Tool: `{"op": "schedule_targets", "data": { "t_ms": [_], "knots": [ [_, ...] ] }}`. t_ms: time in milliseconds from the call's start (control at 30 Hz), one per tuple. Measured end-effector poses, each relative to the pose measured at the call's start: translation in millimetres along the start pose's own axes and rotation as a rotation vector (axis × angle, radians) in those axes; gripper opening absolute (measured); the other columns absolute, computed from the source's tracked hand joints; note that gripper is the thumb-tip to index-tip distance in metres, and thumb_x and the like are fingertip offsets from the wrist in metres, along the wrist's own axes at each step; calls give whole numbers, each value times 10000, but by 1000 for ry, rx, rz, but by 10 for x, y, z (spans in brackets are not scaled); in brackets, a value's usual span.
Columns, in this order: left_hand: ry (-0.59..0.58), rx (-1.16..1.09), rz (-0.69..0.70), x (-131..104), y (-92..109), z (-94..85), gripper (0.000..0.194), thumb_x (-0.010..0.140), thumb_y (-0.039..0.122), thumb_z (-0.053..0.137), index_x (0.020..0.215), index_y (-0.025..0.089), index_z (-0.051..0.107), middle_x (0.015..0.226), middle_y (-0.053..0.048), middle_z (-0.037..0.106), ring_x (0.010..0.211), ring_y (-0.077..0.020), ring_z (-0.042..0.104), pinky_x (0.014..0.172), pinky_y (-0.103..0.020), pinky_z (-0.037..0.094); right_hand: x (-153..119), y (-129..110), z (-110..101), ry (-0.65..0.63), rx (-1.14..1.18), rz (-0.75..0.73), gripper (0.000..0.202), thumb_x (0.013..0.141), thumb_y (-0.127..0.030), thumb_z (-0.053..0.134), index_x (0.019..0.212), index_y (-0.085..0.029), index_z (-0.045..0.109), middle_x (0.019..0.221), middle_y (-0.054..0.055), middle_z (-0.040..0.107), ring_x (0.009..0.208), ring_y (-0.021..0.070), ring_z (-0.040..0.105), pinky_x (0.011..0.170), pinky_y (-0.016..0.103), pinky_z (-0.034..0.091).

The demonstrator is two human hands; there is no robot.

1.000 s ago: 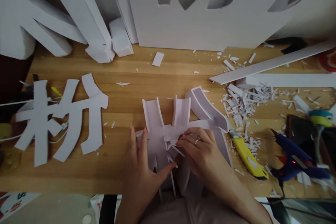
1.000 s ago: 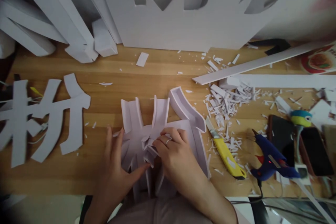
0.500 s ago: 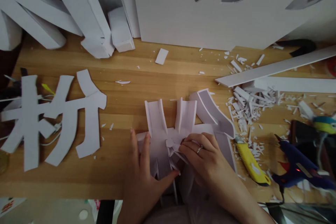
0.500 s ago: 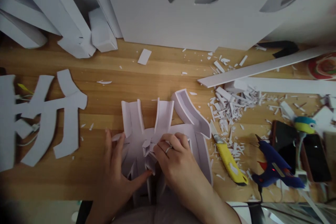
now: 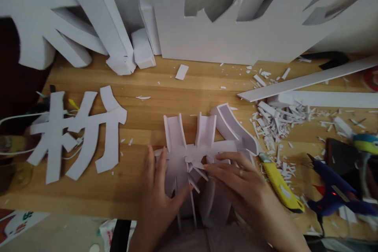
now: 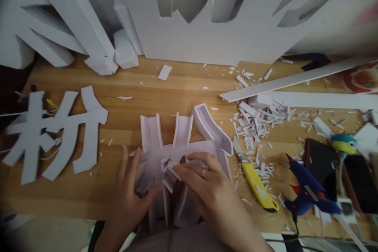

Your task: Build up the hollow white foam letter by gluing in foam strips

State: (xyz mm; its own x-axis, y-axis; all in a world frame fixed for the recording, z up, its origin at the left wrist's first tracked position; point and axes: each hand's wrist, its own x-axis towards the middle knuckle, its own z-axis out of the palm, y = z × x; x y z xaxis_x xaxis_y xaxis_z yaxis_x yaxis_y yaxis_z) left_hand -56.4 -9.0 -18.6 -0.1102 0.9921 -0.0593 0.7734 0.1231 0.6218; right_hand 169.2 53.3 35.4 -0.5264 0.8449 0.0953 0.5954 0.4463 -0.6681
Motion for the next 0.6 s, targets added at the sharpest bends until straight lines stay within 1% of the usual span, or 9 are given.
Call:
{"op": "schedule_targets", "data": {
  "t_ms": [67, 100, 133, 167, 200, 267, 367, 467, 600],
  "knots": [
    [100, -24, 11, 6, 34, -81, 592, 965, 390, 605, 1523, 301, 430, 1711, -119, 244, 1552, -335, 293, 1206, -557, 349, -108, 16, -93, 116, -4, 20, 349, 958, -36, 568, 1243, -230, 624, 1058, 20, 745, 1096, 210, 600, 902, 330, 522],
    [177, -37, 34, 13, 54, -125, 389, 988, 313, 555, 1375, 277, 576, 1661, -105, 362, 1534, -301, 339, 1210, -511, 350, -149, 24, -118, 161, -17, 26, 287, 964, -60, 587, 1188, -230, 641, 996, 21, 734, 1011, 204, 616, 868, 332, 519],
    [257, -44, 66, 21, 73, -169, 223, 998, 250, 513, 1156, 253, 671, 1563, -92, 499, 1500, -275, 396, 1204, -482, 352, -174, 29, -126, 184, -31, 30, 210, 970, -92, 605, 1127, -222, 657, 941, 24, 713, 922, 198, 615, 830, 337, 511],
    [331, -46, 108, 30, 91, -209, 206, 1000, 210, 481, 925, 237, 670, 1415, -79, 620, 1446, -260, 459, 1187, -469, 362, -182, 31, -118, 184, -51, 31, 144, 975, -126, 616, 1080, -210, 669, 905, 31, 686, 854, 196, 598, 795, 344, 500],
    [386, -48, 146, 38, 107, -245, 291, 1000, 186, 456, 752, 229, 603, 1243, -65, 694, 1376, -251, 517, 1158, -464, 378, -171, 29, -97, 168, -79, 32, 108, 975, -148, 621, 1050, -198, 680, 885, 40, 659, 816, 199, 578, 766, 350, 486],
    [448, -48, 184, 44, 126, -296, 405, 997, 179, 444, 597, 229, 487, 963, -43, 717, 1223, -240, 591, 1080, -449, 420, -106, 12, -24, 112, -171, 44, 96, 946, -151, 635, 1008, -179, 701, 879, 62, 626, 815, 226, 556, 730, 365, 465],
    [532, -35, 189, 15, 93, -343, 470, 976, 193, 508, 507, 228, 477, 819, -35, 711, 1113, -245, 616, 1018, -443, 443, 36, -40, 119, -23, -372, 65, 74, 827, -113, 692, 856, -180, 705, 876, 91, 630, 850, 269, 556, 712, 382, 452],
    [607, -46, 165, -50, -31, -389, 488, 969, 204, 524, 486, 232, 459, 766, -39, 712, 1092, -253, 628, 1041, -476, 442, 136, -100, 243, -107, -506, 89, 139, 719, -46, 704, 737, -183, 685, 836, 116, 641, 849, 291, 564, 690, 391, 436],
    [616, -40, 89, -152, -264, -464, 500, 981, 266, 514, 487, 244, 438, 778, -49, 719, 1092, -267, 642, 1079, -512, 429, 184, -156, 306, -153, -578, 117, 175, 695, 2, 699, 713, -171, 710, 804, 137, 663, 858, 312, 586, 686, 401, 428]
  ]
}}
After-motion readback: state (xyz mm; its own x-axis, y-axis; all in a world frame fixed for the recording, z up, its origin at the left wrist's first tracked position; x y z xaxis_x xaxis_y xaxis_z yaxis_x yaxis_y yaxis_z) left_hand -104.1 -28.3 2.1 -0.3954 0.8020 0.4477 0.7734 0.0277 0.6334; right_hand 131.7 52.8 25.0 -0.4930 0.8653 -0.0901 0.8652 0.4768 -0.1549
